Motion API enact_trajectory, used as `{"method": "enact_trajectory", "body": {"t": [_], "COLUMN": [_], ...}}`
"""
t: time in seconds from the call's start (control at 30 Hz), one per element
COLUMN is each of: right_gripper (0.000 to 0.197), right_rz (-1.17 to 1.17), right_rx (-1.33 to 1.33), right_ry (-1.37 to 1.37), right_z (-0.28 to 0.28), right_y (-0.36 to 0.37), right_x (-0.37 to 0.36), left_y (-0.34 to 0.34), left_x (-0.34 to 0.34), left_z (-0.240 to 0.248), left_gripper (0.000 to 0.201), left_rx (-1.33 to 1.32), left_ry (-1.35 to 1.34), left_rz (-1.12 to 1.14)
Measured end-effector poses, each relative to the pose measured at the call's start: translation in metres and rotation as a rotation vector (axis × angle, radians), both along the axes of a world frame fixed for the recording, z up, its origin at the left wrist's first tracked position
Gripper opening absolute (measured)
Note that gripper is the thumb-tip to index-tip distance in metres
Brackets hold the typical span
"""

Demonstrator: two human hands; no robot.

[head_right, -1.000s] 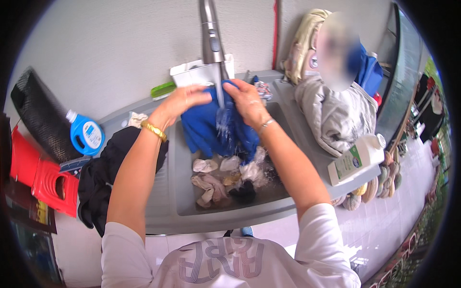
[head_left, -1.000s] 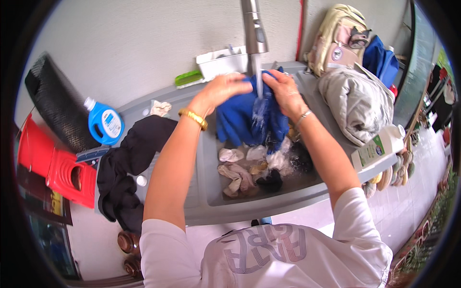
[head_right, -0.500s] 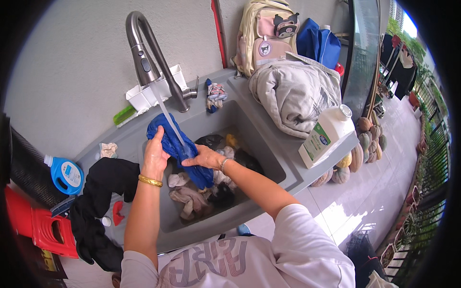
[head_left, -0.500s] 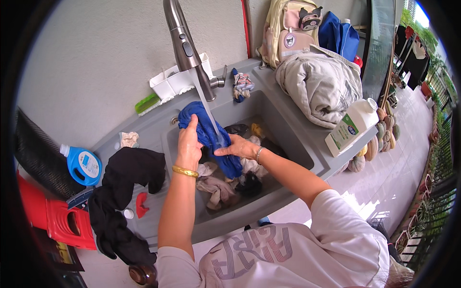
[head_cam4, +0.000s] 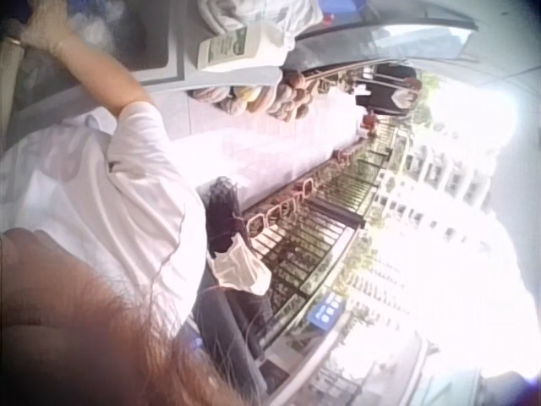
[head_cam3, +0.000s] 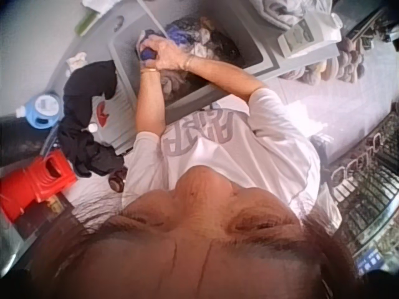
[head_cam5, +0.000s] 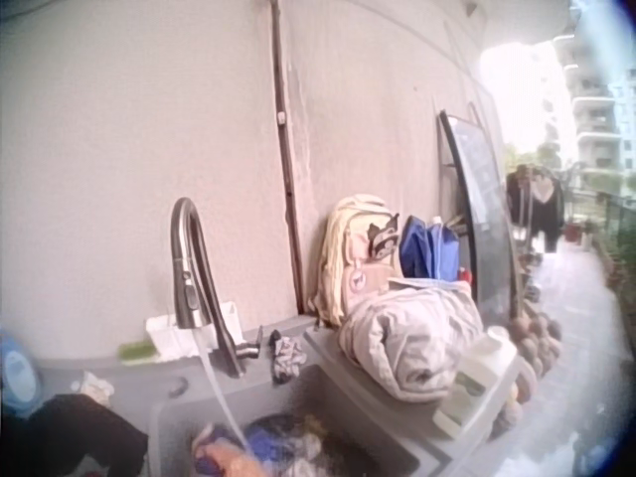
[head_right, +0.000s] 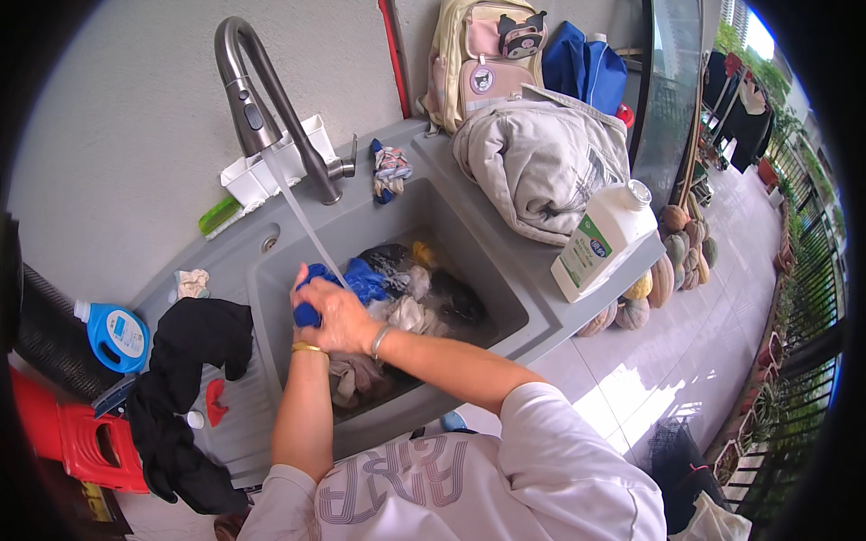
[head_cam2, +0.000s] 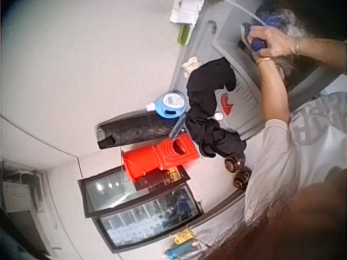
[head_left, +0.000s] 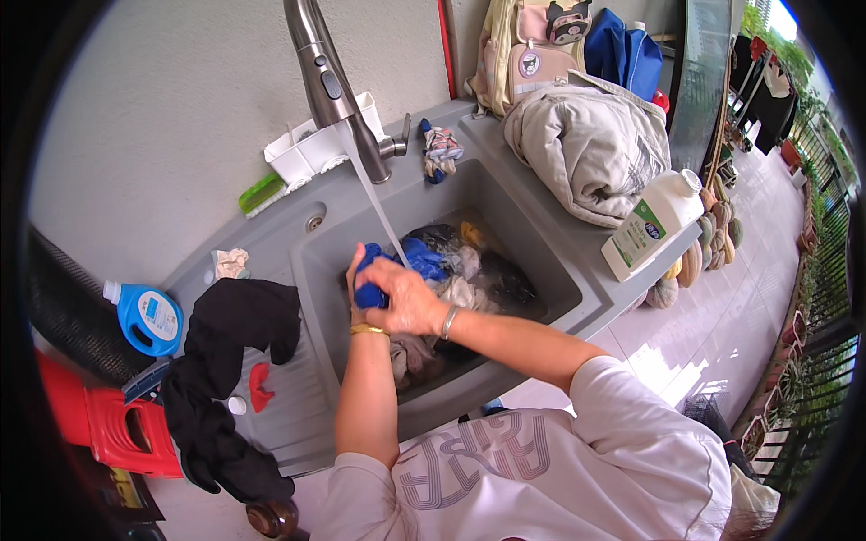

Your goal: The person cleans a window using a long-handled squeegee and a blue cloth. They wipe the glass and frame, then rinse the cloth at a sink.

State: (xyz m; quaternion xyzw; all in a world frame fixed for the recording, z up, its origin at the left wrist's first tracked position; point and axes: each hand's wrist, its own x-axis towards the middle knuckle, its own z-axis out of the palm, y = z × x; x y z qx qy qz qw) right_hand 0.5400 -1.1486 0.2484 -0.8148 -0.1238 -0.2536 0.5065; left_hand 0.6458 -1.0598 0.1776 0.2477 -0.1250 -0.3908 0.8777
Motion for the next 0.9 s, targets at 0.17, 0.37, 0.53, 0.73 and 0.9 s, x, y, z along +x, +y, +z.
{"method": "enact_trajectory", "body": {"t": [0.17,0.37,0.53,0.73,0.9], "right_gripper": [0.022,0.031,0.025,0.025,0.033], "right_rz": [-0.274,-0.446,-0.18,-0.357,-0.546], "right_rx": [-0.281,-0.193,-0.2,-0.313,-0.213], "right_ry": [-0.119,0.059,0.046,0.058,0.232], "right_z": [-0.03,-0.025,-0.035,-0.033,-0.044], "right_y": [0.014,-0.051,-0.021,0.001,-0.067], "right_x": [0.042,0.081,0.029,0.038,0.077], "left_y": [-0.02,-0.048,-0.006,-0.009,-0.04], "left_x": [-0.002,-0.044,-0.004,-0.013,-0.058], "left_z": [-0.06,0.016,-0.034,-0.073,-0.009], "left_gripper": [0.033,0.033,0.029,0.03,0.034], "left_rx": [-0.209,0.344,0.026,-0.131,0.347], "left_ry": [-0.027,0.247,0.077,0.055,0.149], "left_rz": [0.211,0.3,0.093,0.245,0.359]}}
